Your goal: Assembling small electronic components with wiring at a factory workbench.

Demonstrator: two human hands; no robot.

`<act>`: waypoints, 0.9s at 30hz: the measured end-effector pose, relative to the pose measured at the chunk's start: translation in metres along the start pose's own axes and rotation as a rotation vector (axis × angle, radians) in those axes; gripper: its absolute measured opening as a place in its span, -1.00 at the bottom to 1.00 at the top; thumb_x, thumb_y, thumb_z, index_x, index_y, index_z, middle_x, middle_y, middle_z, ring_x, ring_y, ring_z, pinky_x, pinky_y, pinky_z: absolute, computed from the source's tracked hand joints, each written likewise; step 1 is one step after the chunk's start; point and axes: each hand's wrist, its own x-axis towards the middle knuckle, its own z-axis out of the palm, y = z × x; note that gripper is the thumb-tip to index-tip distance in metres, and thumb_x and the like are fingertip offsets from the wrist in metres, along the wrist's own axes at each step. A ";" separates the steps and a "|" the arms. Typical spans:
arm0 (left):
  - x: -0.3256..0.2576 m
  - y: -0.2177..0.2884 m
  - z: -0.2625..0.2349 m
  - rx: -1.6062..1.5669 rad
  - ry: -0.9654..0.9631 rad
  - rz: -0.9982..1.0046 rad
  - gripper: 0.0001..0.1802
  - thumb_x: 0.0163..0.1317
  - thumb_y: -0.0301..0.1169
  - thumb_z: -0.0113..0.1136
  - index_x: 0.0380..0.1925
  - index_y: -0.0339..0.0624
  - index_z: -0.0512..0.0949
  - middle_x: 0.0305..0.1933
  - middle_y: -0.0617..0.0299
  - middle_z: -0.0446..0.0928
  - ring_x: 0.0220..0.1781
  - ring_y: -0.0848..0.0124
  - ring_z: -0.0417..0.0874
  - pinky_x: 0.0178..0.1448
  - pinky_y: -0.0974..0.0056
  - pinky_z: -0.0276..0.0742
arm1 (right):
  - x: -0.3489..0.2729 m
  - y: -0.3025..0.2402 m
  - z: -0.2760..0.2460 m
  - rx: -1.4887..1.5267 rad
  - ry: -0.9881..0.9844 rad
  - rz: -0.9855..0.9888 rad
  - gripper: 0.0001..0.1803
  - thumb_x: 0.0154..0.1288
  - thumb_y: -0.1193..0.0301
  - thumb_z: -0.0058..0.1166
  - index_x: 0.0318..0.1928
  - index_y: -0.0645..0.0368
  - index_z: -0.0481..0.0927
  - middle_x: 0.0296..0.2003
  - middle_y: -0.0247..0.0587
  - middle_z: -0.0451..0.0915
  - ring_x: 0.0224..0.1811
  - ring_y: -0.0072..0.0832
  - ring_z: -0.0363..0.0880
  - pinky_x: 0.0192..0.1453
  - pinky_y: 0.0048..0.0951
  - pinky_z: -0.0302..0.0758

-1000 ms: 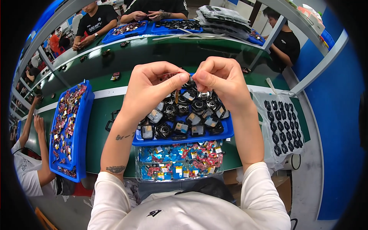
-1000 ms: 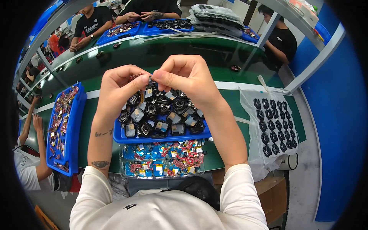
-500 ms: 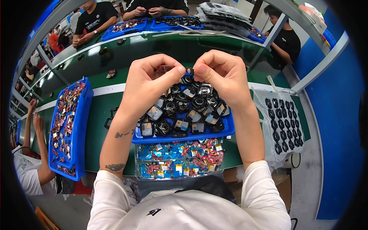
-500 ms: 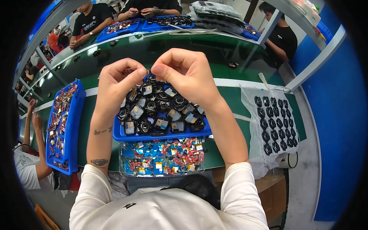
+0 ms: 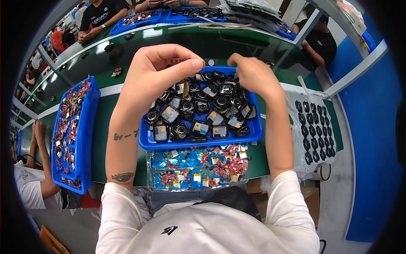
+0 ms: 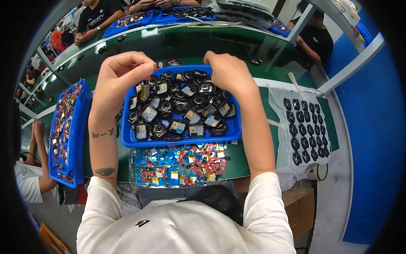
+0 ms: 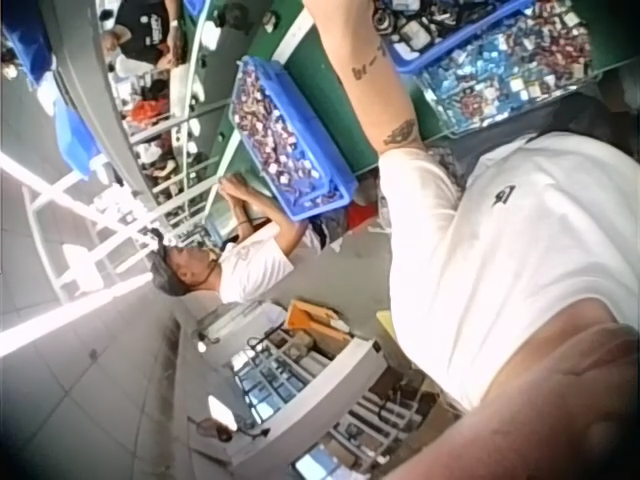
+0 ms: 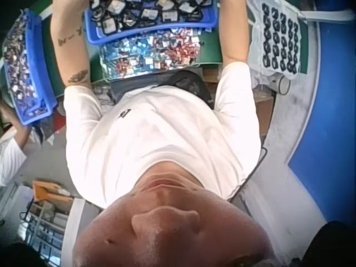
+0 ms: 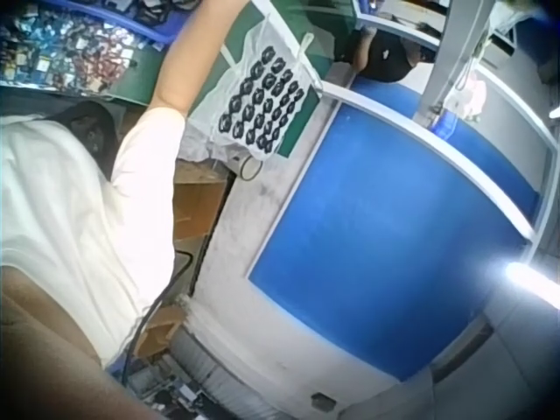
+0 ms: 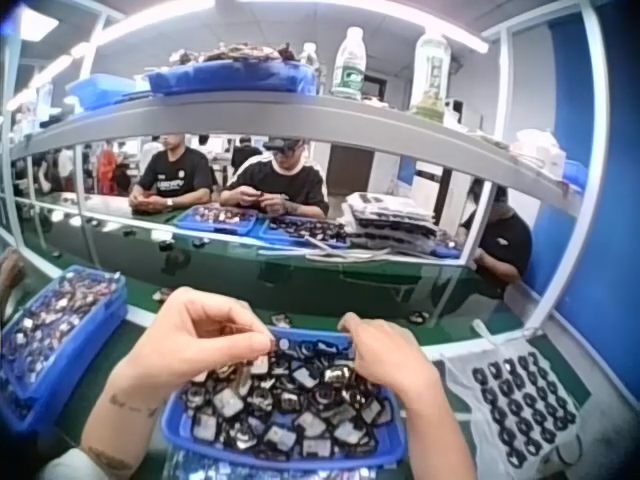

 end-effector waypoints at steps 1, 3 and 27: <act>0.000 0.000 0.000 0.030 -0.002 -0.004 -0.83 0.15 -0.40 0.30 -0.35 -0.31 0.64 -0.42 0.32 0.59 -0.37 0.66 0.53 -0.28 0.55 0.41 | -0.004 0.001 0.005 0.056 -0.028 -0.021 -0.64 -0.03 0.48 0.24 -0.13 0.09 0.55 -0.36 -0.18 0.59 -0.27 -0.28 0.57 -0.19 -0.29 0.48; -0.001 0.000 -0.003 0.041 -0.015 -0.026 -0.82 0.15 -0.40 0.30 -0.35 -0.31 0.64 -0.44 0.35 0.58 -0.40 0.68 0.50 -0.31 0.56 0.37 | -0.003 0.001 0.004 0.106 -0.187 -0.041 -0.61 -0.07 0.52 0.26 -0.13 0.09 0.55 -0.33 -0.20 0.59 -0.23 -0.28 0.57 -0.18 -0.30 0.48; 0.005 -0.020 0.013 0.462 0.378 0.171 -0.85 0.04 -0.39 0.29 -0.45 -0.26 0.68 -0.02 0.12 0.60 -0.08 0.41 0.55 -0.16 0.39 0.50 | -0.001 -0.061 -0.021 1.477 0.044 -0.046 -0.58 0.13 0.63 0.14 0.06 0.27 0.52 -0.27 -0.23 0.62 -0.25 -0.62 0.61 -0.13 -0.62 0.56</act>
